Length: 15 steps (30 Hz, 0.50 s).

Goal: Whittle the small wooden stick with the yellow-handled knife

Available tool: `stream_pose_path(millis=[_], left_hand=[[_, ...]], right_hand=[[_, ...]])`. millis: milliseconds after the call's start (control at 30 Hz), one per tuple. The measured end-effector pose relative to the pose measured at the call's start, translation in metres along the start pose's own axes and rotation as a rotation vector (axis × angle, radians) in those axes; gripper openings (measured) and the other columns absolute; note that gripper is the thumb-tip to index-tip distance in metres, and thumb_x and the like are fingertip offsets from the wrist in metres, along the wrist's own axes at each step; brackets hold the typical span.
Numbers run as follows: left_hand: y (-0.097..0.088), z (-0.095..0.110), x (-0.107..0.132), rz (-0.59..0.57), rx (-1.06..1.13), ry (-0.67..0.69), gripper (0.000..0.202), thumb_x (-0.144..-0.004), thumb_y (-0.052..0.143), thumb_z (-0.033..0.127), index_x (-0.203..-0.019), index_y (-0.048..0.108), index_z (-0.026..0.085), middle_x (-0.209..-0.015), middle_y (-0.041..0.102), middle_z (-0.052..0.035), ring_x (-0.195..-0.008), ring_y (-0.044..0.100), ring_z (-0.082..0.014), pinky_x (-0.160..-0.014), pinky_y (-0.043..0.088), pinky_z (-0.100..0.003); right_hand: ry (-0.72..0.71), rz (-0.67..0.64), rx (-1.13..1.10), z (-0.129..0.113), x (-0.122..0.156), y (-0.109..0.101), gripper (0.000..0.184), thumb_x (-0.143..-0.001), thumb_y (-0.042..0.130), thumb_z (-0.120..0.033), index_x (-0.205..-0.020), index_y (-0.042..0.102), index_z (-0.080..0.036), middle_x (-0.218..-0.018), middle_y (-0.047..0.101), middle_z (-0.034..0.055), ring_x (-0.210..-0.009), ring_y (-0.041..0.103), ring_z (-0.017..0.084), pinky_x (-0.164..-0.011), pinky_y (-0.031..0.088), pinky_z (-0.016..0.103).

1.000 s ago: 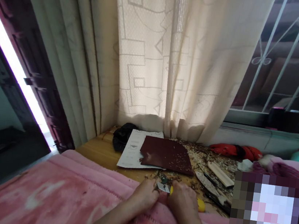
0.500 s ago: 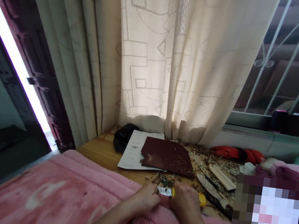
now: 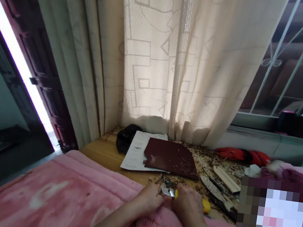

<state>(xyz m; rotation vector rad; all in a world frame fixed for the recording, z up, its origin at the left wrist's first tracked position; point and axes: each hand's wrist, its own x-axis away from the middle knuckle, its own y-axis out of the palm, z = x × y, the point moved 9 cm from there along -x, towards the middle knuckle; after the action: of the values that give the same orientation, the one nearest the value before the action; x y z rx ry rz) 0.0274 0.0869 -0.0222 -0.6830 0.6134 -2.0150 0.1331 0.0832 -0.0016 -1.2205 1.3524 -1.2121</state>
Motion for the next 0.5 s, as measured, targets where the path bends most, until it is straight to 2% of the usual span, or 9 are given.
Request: stream_pose_path(millis=[67, 200, 500], left_hand=[[0.0, 0.0, 0.001, -0.001, -0.012, 0.015, 0.026, -0.066, 0.042, 0.021, -0.086, 0.058, 0.02, -0.085, 0.06, -0.0017, -0.077, 0.051, -0.017, -0.07, 0.038, -0.024], [0.0, 0.0, 0.002, 0.006, -0.03, 0.038, 0.025, -0.065, 0.042, 0.021, -0.083, 0.059, 0.019, -0.081, 0.061, -0.0022, -0.073, 0.052, -0.0168, -0.065, 0.039, -0.024], [-0.005, -0.003, -0.001, 0.066, 0.004, -0.039, 0.028, -0.065, 0.044, 0.022, -0.088, 0.059, 0.019, -0.087, 0.06, -0.004, -0.08, 0.051, -0.0182, -0.072, 0.037, -0.025]], right_hand=[[-0.045, 0.028, 0.002, 0.0, -0.002, -0.001, 0.024, -0.067, 0.041, -0.035, -0.076, 0.056, -0.019, -0.077, 0.061, 0.0094, -0.074, 0.055, 0.022, -0.061, 0.034, 0.029], [-0.082, 0.034, -0.012, 0.001, -0.002, 0.003, 0.03, -0.066, 0.041, -0.044, -0.075, 0.056, -0.019, -0.076, 0.061, 0.0091, -0.073, 0.055, 0.022, -0.061, 0.034, 0.029], [-0.017, 0.035, -0.011, 0.004, -0.002, 0.009, 0.027, -0.065, 0.04, -0.041, -0.073, 0.056, -0.02, -0.072, 0.061, 0.0092, -0.069, 0.055, 0.023, -0.058, 0.035, 0.031]])
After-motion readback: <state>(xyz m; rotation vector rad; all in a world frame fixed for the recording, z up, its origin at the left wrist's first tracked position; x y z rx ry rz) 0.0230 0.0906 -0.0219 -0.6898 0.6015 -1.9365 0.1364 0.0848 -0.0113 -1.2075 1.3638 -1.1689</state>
